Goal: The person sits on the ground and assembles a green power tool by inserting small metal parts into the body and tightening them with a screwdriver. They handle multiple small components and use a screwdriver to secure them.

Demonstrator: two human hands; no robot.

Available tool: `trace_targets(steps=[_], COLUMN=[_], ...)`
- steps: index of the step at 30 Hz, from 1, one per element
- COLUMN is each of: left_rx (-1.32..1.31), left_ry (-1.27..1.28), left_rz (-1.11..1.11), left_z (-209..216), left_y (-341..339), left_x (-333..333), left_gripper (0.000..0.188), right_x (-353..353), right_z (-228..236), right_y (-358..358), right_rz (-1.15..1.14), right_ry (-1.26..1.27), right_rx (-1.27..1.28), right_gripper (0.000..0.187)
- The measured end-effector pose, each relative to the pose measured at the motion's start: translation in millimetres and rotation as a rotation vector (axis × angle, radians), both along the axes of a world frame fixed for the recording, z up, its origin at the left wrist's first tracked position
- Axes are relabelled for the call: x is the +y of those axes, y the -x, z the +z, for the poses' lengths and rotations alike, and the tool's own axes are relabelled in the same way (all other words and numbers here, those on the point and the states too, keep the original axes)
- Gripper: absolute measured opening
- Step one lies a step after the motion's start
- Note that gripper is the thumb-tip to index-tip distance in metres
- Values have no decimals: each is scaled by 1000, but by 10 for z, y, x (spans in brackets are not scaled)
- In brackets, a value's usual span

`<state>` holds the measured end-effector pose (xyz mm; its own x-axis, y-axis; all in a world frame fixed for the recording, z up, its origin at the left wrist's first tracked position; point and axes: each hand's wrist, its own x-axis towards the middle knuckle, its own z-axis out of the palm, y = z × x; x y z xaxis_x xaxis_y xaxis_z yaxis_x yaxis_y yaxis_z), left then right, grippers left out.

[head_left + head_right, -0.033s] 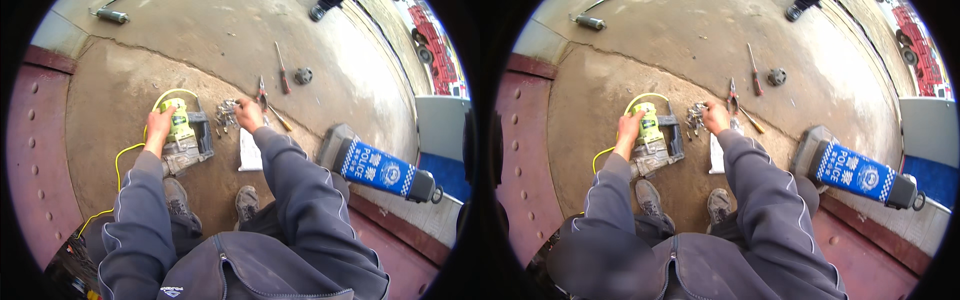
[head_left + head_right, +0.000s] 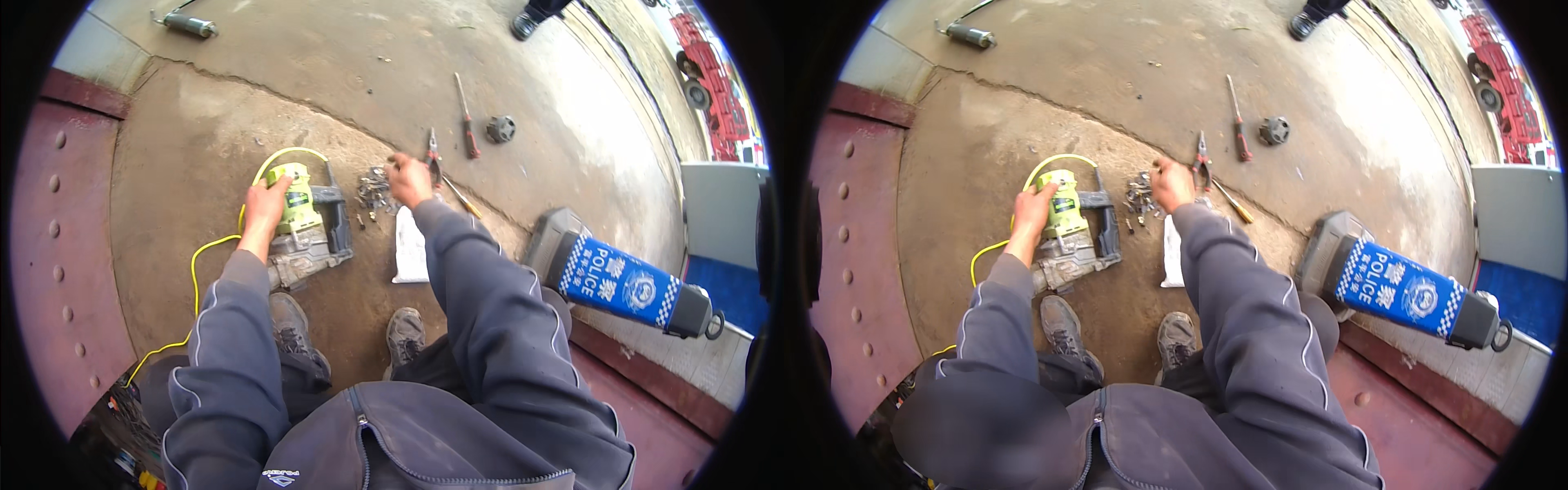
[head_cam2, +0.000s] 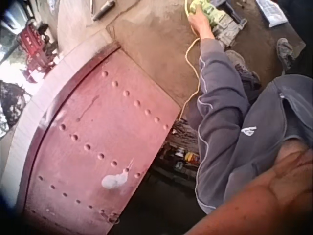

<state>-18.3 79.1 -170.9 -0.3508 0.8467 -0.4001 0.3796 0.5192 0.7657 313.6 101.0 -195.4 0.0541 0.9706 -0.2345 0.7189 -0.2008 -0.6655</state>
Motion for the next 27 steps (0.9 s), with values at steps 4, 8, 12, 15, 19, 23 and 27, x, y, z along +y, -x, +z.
trace_targets(steps=[4, 8, 12, 15, 19, 23, 27], left_rx=[-121, -246, -161, -70, -5, 27, -8], left_ry=[78, 129, 195, 270, 279, 295, 277], left_rz=[-64, -121, -226, -330, -372, -375, -398], left_z=[-195, 124, 193, 459, 567, 605, 547], left_y=[306, 124, 184, 101, 71, 62, 109], left_x=[-126, -286, -327, -238, -215, -226, -184], left_gripper=[82, 99, 112, 114, 120, 121, 120], right_x=[866, 1453, 1834, 2001, 2099, 2088, 2278], right_z=[-191, -417, -641, -759, -793, -824, -846], right_y=[311, 291, 399, 410, 477, 521, 412], right_rz=[-117, -70, -82, -101, 31, 2, 58], right_ry=[-92, -168, -179, -176, -163, -158, -122], right_rx=[125, 25, -75, -105, -269, -219, -244], right_gripper=[37, 37, 41, 38, 26, 22, 21])
